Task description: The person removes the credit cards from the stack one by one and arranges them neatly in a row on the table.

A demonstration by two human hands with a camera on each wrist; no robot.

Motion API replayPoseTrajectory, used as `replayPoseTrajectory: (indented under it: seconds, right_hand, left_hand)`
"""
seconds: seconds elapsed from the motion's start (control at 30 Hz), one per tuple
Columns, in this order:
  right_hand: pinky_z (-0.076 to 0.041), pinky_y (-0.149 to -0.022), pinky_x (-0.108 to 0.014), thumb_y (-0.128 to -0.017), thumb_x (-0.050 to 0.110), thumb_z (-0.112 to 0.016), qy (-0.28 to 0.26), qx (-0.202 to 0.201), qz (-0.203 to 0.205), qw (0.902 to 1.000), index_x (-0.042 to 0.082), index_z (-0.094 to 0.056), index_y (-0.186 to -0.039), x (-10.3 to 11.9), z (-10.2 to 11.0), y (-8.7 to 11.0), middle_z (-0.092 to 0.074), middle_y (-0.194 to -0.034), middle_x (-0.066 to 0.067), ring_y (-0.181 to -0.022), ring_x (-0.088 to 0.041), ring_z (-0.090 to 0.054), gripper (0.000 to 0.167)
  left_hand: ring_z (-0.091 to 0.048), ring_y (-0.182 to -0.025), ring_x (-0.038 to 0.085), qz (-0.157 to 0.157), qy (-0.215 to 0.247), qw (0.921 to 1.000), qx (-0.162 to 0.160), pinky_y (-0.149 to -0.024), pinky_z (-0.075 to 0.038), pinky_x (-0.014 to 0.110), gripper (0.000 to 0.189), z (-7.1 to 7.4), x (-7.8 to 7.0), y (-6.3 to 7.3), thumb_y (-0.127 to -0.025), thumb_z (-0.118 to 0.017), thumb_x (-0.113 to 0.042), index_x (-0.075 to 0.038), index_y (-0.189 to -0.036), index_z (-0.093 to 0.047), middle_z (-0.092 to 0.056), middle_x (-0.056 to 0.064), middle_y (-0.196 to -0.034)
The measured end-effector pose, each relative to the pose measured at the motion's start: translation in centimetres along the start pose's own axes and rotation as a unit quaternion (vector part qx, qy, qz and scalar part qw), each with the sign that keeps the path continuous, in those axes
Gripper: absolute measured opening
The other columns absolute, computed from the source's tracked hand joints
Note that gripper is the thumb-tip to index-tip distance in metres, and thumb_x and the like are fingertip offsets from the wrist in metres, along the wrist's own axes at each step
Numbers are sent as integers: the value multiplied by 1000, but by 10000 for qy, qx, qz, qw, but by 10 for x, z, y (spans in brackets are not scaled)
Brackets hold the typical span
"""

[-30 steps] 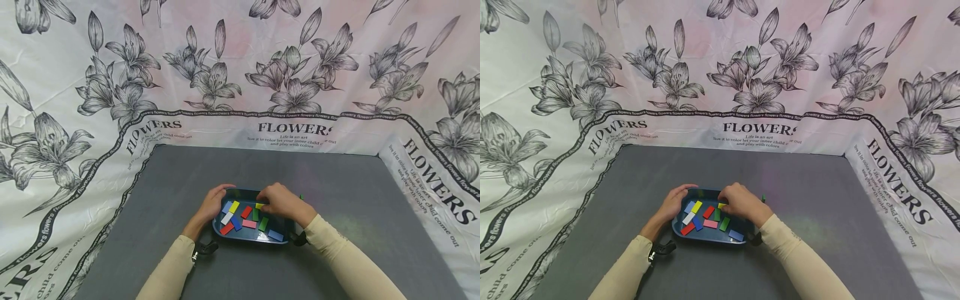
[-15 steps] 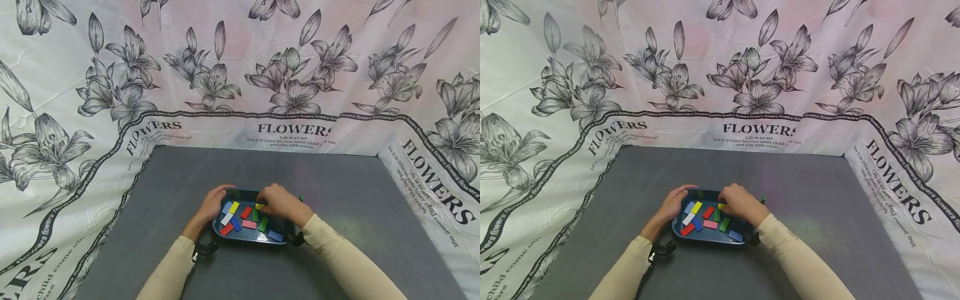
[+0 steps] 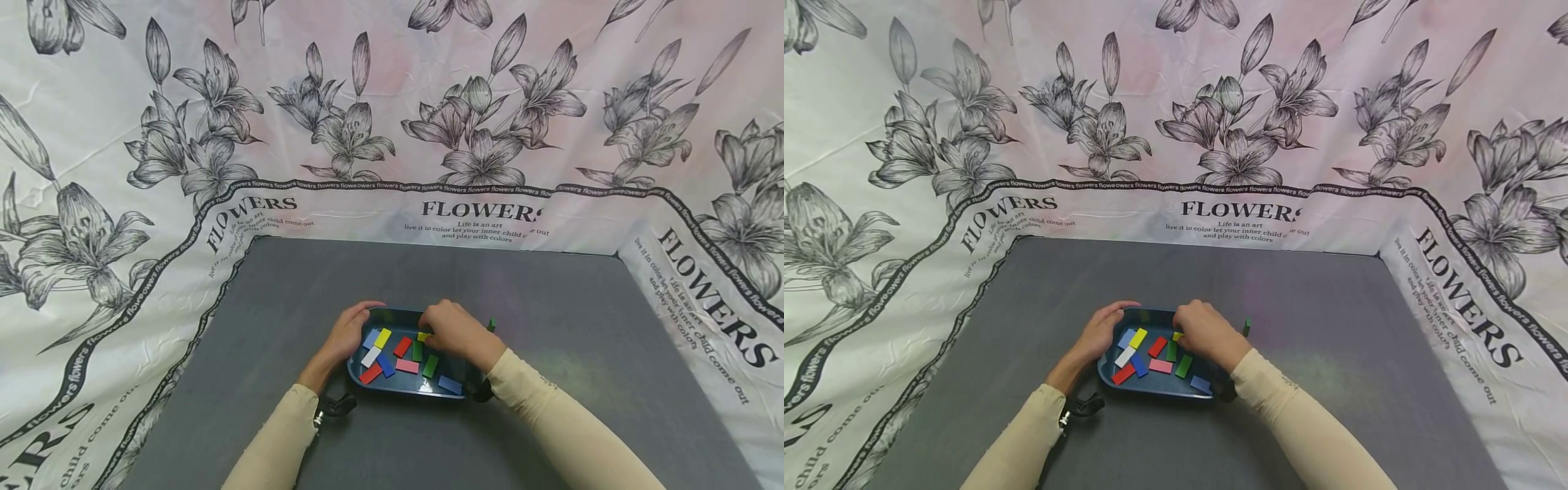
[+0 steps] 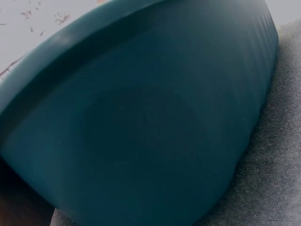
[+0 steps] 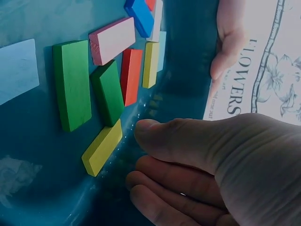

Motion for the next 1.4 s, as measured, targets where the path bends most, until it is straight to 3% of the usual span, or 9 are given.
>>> replayPoseTrajectory:
  seconds: [0.53,0.73,1.4]
  right_hand:
    - [-67,-83,-42,-91,9,-88,8,16,-144,9999,5,-86,-106,5,-8,0,-83,-101,-9,-82,-18,-73,15]
    - [-65,-76,-37,-92,7,-86,94,-10,-190,9998,7,-86,-101,5,-11,-2,-79,-91,-5,-73,-16,-65,9]
    - [-65,-73,-36,-93,6,-85,211,-45,-361,9991,7,-86,-100,8,-15,-7,-73,-81,-2,-67,-16,-60,7]
  left_hand:
    - [-66,-128,36,58,37,10000,14,-120,-46,62,43,-1,6,0,-117,-36,-18,-9,-145,-68,-71,17,-142]
    - [-66,-126,36,90,86,9999,11,-119,-47,61,43,-1,7,-1,-117,-36,-19,-9,-145,-68,-71,17,-141]
    - [-68,-123,35,30,100,9999,-48,-117,-49,61,43,0,4,-2,-117,-37,-18,-9,-143,-69,-72,17,-139]
Point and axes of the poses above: each hand's wrist, its own y-axis away from the middle knuckle, its own z-axis out of the back of the hand, x = y × z, the point moved 4 cm from there along -y, towards the middle knuckle
